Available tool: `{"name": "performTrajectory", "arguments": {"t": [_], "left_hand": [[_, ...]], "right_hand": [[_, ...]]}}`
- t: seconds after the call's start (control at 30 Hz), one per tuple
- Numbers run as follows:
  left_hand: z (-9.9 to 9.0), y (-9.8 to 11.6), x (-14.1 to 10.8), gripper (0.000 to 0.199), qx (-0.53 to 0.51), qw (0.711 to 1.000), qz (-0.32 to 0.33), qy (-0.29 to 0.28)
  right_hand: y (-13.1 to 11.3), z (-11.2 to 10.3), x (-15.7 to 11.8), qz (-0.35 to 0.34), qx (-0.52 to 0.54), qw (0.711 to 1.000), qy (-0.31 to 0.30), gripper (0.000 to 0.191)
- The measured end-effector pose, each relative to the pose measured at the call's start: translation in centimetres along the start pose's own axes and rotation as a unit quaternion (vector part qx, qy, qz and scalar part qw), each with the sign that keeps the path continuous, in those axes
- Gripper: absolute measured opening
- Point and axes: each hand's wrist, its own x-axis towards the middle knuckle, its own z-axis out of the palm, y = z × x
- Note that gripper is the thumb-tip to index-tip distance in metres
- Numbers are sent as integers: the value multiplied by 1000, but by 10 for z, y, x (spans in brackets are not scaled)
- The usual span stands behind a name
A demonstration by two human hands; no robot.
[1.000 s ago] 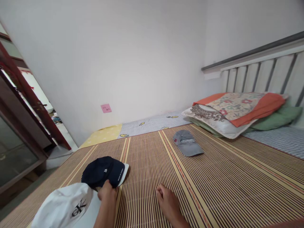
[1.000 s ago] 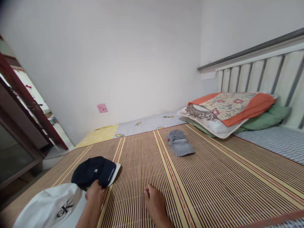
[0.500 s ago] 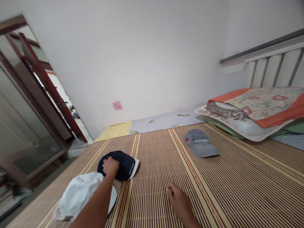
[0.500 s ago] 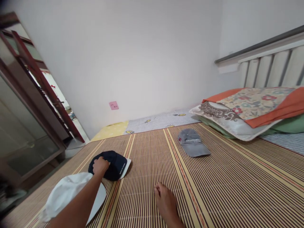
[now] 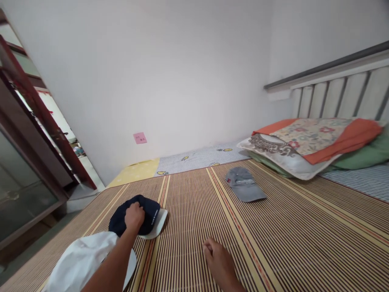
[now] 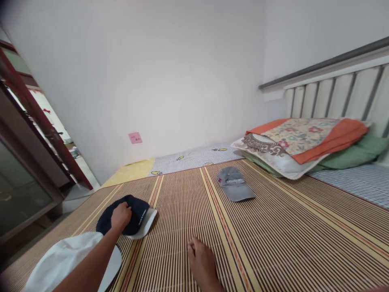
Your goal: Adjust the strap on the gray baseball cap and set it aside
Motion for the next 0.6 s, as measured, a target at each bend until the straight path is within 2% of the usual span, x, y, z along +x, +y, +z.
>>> {"name": "performTrajectory", "arguments": {"t": [0.17, 0.27, 0.37, 0.43, 0.47, 0.5, 0.53, 0.6], "left_hand": [[-54, 27, 3, 18, -39, 988, 121, 92], [-75, 51, -15, 17, -91, 970, 174, 141], [-75, 78, -58, 19, -160, 948, 209, 178], [-61, 96, -97, 24, -229, 932, 211, 185], [-50, 105, -116, 23, -351, 904, 193, 153], [-37, 113, -135, 23, -464, 865, 170, 82], [-21, 119, -153, 26, -572, 811, 119, 31], [16, 127, -184, 37, -731, 677, -2, -82]], "right_hand": [[2, 1, 1, 1, 32, 999, 11, 20], [4, 2, 3, 7, 80, 997, 18, 19], [8, 6, 8, 23, 166, 986, 15, 18], [11, 9, 14, 45, 243, 969, 3, 28], [13, 9, 17, 58, 285, 957, -2, 36], [16, 8, 20, 72, 328, 942, -7, 46], [18, 6, 23, 85, 370, 925, -12, 56], [23, -1, 27, 104, 447, 888, -17, 74]]}}
